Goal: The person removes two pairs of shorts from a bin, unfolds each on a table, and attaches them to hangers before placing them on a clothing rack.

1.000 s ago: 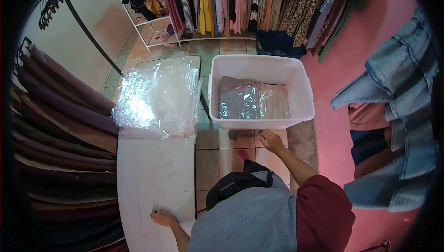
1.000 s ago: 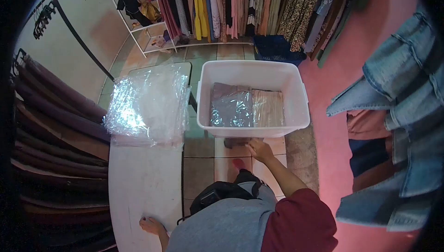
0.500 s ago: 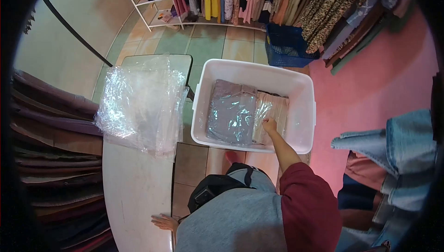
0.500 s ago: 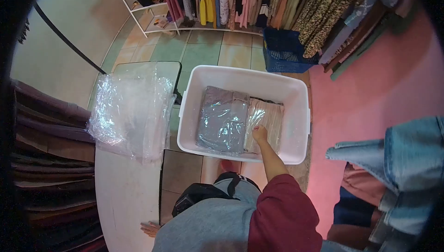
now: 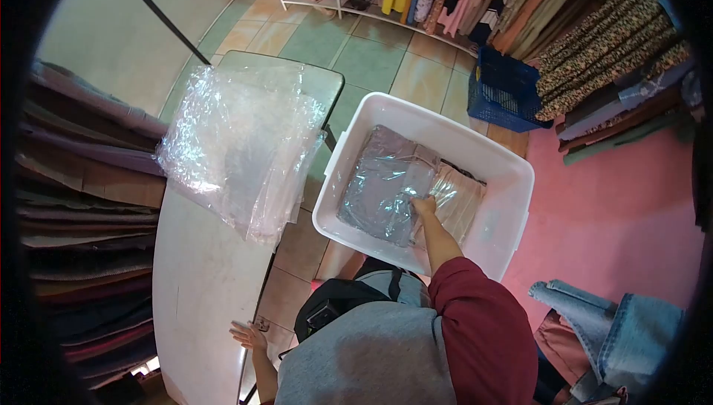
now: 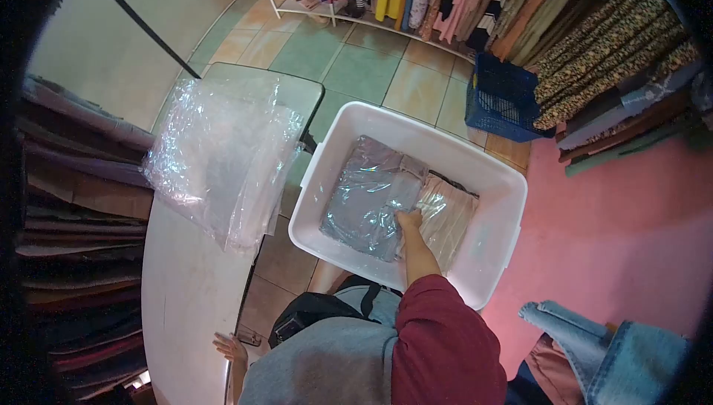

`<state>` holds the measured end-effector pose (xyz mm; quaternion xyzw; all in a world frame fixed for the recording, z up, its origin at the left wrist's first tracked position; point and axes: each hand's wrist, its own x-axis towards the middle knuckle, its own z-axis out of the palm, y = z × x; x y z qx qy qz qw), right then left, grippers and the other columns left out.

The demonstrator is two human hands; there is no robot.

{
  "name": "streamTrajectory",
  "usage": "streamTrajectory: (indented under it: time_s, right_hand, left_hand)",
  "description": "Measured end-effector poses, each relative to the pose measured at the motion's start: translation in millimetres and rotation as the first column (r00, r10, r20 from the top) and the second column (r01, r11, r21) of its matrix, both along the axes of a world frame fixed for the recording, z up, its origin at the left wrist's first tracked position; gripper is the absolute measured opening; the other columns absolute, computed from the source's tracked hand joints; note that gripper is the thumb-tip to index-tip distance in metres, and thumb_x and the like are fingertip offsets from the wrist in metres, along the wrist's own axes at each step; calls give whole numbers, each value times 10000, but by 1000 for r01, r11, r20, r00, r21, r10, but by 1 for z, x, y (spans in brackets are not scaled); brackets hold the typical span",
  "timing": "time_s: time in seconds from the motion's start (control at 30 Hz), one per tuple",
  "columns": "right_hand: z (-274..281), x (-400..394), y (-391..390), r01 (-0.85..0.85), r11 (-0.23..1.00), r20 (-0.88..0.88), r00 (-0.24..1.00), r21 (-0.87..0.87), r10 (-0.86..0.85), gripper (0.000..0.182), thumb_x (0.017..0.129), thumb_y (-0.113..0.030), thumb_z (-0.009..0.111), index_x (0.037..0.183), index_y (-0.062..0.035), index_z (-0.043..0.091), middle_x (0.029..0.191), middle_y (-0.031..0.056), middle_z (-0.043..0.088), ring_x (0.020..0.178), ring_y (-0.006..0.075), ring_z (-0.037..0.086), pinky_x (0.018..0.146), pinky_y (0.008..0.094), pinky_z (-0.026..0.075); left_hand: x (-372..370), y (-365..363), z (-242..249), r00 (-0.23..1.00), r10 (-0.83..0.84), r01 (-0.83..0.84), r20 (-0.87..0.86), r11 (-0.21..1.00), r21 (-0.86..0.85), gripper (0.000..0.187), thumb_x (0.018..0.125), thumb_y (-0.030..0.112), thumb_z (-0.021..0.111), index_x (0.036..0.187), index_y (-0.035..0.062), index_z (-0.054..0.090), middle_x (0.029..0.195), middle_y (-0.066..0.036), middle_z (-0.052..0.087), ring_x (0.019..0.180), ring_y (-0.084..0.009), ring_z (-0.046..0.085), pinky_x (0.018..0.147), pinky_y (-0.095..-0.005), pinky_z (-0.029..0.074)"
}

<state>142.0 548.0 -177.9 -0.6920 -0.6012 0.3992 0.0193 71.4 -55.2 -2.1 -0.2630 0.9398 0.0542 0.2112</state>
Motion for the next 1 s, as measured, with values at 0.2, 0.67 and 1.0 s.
streamTrajectory:
  time_s: [0.2, 0.67, 1.0]
  right_hand:
    - [-14, 1, 23, 90, 983, -44, 994, -163, -98, 497, 551, -200, 750, 917, 57, 533, 888, 145, 582, 799, 211, 564, 669, 302, 437]
    - [27, -38, 16, 239, 860, -505, 726, -452, -467, 456, 556, -64, 732, 920, 68, 492, 889, 142, 562, 820, 259, 543, 743, 388, 436]
    - [189, -18, 23, 88, 995, -738, 669, -48, -94, 400, 587, -24, 690, 939, 63, 521, 914, 104, 553, 818, 195, 521, 754, 301, 405]
  left_hand:
    - [1, -4, -1, 1000, 1, -1, 23, 1000, -3, 694, 818, 556, 252, 1327, 239, -96, 1370, -137, -164, 1265, -348, -89, 976, -548, 39]
    - [4, 2, 0, 1000, 9, -9, -10, 998, 58, 705, 815, 541, 283, 1326, 236, -95, 1366, -127, -184, 1258, -331, -140, 976, -532, -25]
    - [10, 28, 6, 989, -22, 17, -148, 999, -35, 674, 827, 388, 406, 1343, 184, 22, 1385, -142, -28, 1267, -342, 5, 989, -513, 41]
